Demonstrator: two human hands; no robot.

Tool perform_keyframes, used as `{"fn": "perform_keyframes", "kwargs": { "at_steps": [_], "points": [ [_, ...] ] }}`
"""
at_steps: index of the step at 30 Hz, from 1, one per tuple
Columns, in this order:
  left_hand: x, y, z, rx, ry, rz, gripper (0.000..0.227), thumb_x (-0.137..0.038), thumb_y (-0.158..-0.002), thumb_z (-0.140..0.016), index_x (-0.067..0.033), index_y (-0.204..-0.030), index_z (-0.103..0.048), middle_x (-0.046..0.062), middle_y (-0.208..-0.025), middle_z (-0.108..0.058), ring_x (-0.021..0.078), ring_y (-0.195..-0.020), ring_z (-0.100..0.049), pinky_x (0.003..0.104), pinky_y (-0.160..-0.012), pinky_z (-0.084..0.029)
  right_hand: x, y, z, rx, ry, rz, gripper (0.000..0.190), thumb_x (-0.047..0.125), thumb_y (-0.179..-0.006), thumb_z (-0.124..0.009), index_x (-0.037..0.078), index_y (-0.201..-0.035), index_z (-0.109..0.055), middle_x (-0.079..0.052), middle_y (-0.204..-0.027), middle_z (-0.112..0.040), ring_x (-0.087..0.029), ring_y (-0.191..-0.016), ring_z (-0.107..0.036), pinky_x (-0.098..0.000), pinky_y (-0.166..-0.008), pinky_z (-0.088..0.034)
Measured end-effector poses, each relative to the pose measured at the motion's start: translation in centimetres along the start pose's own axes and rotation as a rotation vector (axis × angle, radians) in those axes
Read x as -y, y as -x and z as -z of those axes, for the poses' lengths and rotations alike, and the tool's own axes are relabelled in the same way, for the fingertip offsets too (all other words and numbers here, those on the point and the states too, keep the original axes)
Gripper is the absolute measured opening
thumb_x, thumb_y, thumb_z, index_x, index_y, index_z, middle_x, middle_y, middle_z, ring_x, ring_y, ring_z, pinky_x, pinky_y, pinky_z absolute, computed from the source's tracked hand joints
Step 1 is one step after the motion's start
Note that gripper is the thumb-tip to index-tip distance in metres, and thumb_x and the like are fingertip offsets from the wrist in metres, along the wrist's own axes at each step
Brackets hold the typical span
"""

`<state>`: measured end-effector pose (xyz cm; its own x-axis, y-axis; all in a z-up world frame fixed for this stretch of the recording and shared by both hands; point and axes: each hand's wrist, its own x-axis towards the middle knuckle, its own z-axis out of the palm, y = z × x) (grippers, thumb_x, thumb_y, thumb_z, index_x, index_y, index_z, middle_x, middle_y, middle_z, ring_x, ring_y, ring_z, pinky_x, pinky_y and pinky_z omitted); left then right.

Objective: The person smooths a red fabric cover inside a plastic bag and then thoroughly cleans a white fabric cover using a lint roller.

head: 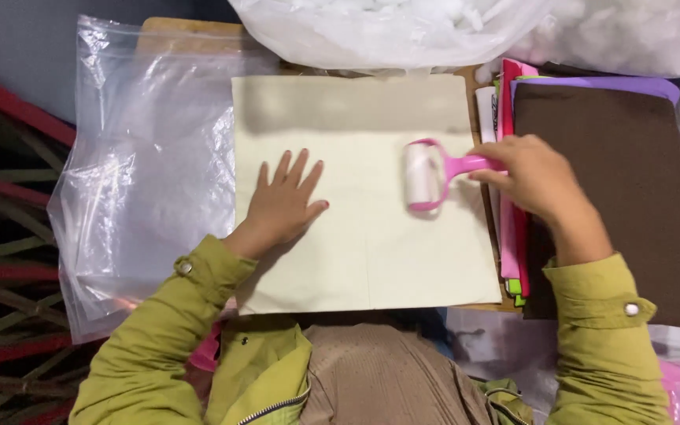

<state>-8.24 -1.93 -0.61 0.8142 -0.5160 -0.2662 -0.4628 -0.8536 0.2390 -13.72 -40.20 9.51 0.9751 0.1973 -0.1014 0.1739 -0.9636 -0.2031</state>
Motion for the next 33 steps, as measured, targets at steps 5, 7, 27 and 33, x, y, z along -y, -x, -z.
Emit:
{"fn": "perform_keyframes", "kwargs": {
  "at_steps": [5,7,27,33],
  "points": [
    [0.7,5.5,-1.5,-0.152,-0.186,0.195,0.073,-0.054,-0.101,-0.036,-0.0078,-0.157,-0.028,0.024,-0.166,-0.016,0.0457,-0.153,-0.011,0.069,-0.118,-0.012,-3.4,5.7,1.7,-0.062,0.236,-0.315,0.042,0.053,-0.093,-0.061,0.039,-0.131,-0.069,-0.008,-0.108,-0.07,-0.036,-0.104,-0.063,-0.0476,-0.083,-0.05],
    [-2.8,6.3,-1.1,-0.116,-0.125,0.155,0.073,-0.054,-0.103,-0.033,-0.0087,-0.159,-0.021,0.022,-0.167,-0.012,0.0441,-0.153,-0.007,0.068,-0.118,-0.01,1.0,5.3,-0.2,-0.062,0.101,-0.129,0.039,0.05,-0.09,-0.066,0.033,-0.125,-0.072,-0.004,-0.103,-0.073,-0.03,-0.096,-0.064,-0.0441,-0.081,-0.048],
    [-4.4,10.7,-7.0,-0.098,-0.067,0.179,0.073,-0.06,-0.102,-0.018,-0.0213,-0.163,-0.008,0.011,-0.17,-0.001,0.0345,-0.155,0.0,0.061,-0.121,-0.004,2.7,18.1,-5.3,-0.053,-0.15,-0.156,0.047,0.049,-0.079,-0.073,0.024,-0.119,-0.077,0.003,-0.121,-0.077,-0.023,-0.11,-0.065,-0.0377,-0.093,-0.048],
    [-7.5,11.1,-5.2,-0.107,-0.034,0.197,0.074,-0.056,-0.102,-0.023,-0.0149,-0.162,-0.007,0.018,-0.168,0.005,0.0407,-0.153,0.009,0.064,-0.119,0.003,5.3,18.9,-5.0,-0.127,-0.086,-0.366,0.04,0.044,-0.087,-0.069,0.031,-0.125,-0.075,0.004,-0.109,-0.075,-0.022,-0.098,-0.061,-0.0361,-0.085,-0.046]
  ]
}}
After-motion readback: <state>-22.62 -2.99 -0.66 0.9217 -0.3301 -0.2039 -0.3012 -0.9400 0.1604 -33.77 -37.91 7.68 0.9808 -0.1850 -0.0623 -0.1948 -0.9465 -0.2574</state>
